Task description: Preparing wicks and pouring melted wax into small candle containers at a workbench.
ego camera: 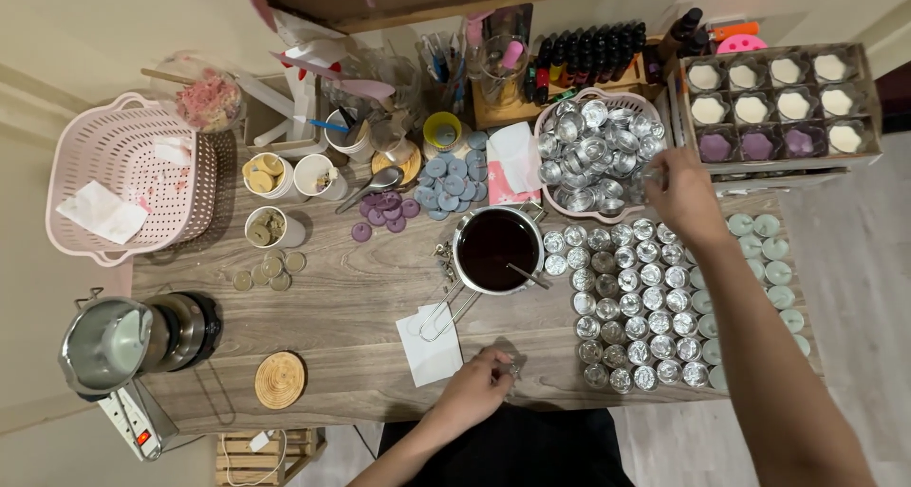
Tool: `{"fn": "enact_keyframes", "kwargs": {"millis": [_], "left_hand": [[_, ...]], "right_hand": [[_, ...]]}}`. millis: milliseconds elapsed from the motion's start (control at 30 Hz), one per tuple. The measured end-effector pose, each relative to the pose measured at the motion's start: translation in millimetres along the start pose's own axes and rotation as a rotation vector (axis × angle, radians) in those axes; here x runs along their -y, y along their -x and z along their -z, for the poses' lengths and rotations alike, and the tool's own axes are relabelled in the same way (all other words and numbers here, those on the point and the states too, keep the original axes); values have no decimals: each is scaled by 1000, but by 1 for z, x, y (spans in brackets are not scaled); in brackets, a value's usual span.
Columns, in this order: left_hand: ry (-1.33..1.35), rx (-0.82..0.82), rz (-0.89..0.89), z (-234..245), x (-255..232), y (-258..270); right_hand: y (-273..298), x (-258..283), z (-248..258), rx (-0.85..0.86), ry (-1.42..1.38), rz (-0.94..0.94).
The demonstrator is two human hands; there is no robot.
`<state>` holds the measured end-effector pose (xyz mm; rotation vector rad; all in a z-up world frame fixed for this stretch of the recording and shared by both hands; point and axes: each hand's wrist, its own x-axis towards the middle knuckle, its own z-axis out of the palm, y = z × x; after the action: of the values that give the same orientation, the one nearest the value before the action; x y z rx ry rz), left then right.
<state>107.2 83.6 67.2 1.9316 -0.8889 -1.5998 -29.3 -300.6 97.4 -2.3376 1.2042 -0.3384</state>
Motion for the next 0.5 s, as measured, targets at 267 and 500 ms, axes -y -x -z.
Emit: {"fn": "enact_keyframes", "kwargs": {"millis": [267,500], "left_hand": [[-110,14,-15,3,-15,-8],[-46,36,27,10,-28,-1]], "right_hand": [[-33,-12,-29,-4,298,-76],[-10,-1,-12,-109,44,-27]]}}
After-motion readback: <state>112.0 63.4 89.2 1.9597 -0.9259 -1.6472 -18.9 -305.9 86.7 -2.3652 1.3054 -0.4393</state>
